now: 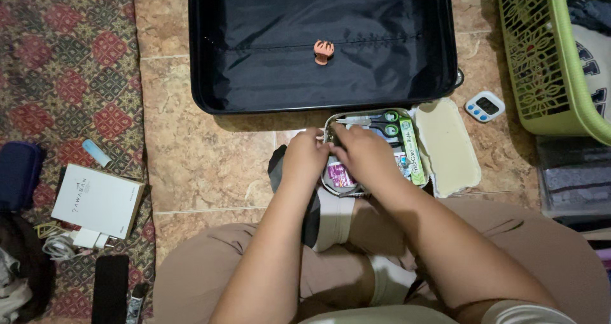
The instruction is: The person organizes and packs various small items, including socks, a phone, cables, and medication packets, into a small travel pouch and an open suitcase.
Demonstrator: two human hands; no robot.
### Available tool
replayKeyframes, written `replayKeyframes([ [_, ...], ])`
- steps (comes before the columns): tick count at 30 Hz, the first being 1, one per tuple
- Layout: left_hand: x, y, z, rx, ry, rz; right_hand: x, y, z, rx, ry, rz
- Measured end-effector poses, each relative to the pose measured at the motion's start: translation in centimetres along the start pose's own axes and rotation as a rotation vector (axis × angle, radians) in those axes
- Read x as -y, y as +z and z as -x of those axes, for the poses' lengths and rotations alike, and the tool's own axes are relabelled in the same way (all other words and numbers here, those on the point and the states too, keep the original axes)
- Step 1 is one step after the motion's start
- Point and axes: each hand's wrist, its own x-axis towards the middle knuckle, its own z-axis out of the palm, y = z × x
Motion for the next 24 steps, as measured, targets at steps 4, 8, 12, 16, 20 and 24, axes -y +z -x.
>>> replayKeyframes([
  [4, 1.2, -0.3, -0.4, 0.058, -0.045, 0.080, 0.6, 0.1, 0.1, 0.035, 0.023, -0.028],
  [8, 1.6, 0.0, -0.8, 0.023, -0.024, 0.059, 0.4, 1.2, 0.1, 0.047, 0.012, 0.008],
  [12, 1.7, 1.0, -0.5, 0.069, -0.066, 0.104, -0.3, 2.0, 0.1, 0.111, 0.035, -0.034],
  [16, 1.9, 1.3, -0.5, -0.005, 0.101, -0.024, -2.3, 0.5, -1.1, 0.037, -0.061, -0.285],
  [20, 1.1, 0.9, -0.1, 0.001, 0.056, -0.031, -3.7, -2.5, -1.5, 0.026, 0.273, -0.263],
  [24, 0.0, 0.7, 0.2, -0.002, 0.015, -0.043, -3.9, -3.3, -1.7, 0.104, 0.326, -0.077],
])
